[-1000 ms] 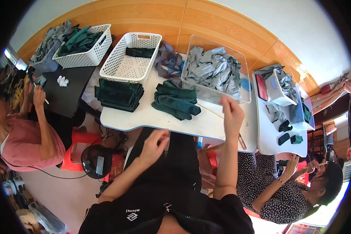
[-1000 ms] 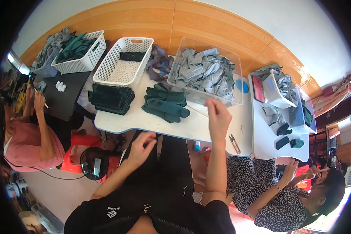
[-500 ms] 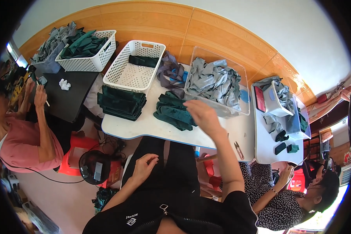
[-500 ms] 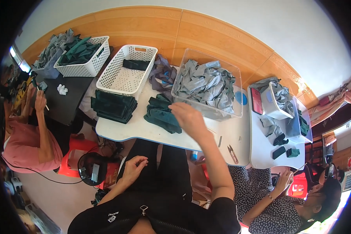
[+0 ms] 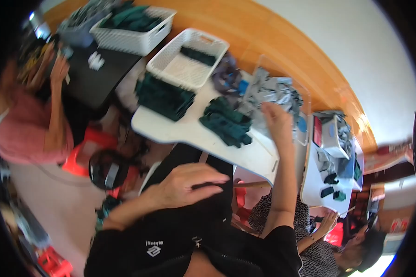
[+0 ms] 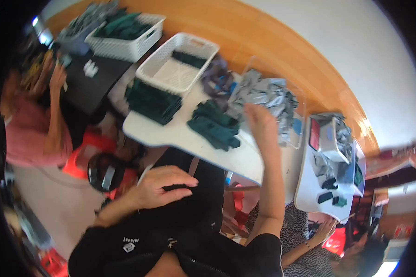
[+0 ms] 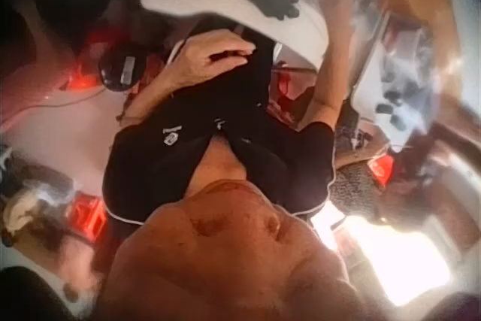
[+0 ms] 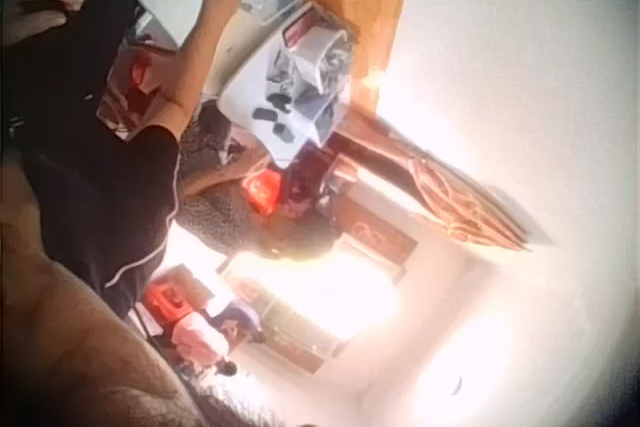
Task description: Assembling and folding small fabric components at a workstation.
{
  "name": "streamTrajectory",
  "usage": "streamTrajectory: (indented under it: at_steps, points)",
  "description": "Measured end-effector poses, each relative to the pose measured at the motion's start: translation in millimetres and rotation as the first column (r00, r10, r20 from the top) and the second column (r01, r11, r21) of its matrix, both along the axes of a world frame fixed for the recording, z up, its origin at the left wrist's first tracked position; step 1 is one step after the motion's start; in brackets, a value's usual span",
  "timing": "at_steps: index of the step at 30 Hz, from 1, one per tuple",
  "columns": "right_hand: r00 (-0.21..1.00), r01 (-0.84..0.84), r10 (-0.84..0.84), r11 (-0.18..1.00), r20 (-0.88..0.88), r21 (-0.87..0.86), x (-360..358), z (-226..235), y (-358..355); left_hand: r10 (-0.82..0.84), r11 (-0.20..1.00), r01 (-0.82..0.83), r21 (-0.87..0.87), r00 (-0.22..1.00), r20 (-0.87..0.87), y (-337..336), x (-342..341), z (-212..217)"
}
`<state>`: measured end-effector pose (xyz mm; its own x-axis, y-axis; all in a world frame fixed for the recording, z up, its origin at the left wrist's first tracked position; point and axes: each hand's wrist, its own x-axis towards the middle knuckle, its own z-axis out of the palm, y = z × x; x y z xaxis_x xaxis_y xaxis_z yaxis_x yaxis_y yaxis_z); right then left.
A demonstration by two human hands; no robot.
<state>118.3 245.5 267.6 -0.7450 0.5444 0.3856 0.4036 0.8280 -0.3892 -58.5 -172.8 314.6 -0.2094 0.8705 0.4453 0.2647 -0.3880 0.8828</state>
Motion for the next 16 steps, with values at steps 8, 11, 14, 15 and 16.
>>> streamTrajectory:
  at_steps: [8, 11, 14, 15, 16]
  points:
    - [0.991, -0.035, 0.090, 0.889, 0.098, -0.457, -45.7, -90.2, -138.7, -0.205, 0.736, 0.167, 0.656, 0.978, -0.019, -41.9, -75.0, 51.3]
    - [0.990, -0.026, 0.064, 0.959, 0.127, -0.282, -31.7, -161.4, -141.0, -0.029, 0.699, 0.118, 0.705, 0.990, -0.137, -41.8, -75.0, 14.8]
    - [0.984, 0.084, -0.087, 0.996, 0.157, 0.020, 14.8, -191.4, -119.6, 0.088, 0.773, -0.138, 0.620, 0.990, 0.111, -53.9, -25.2, 7.4]
    - [0.976, 0.125, -0.146, 0.984, 0.161, 0.130, 39.2, -204.6, -112.9, 0.160, 0.796, -0.260, 0.546, 0.961, 0.224, -59.5, -17.7, -0.4]
    - [0.981, 0.117, -0.131, 0.987, 0.140, 0.107, 33.4, -200.9, -114.4, 0.037, 0.879, -0.072, 0.472, 0.996, 0.084, -74.7, -33.4, -17.2]
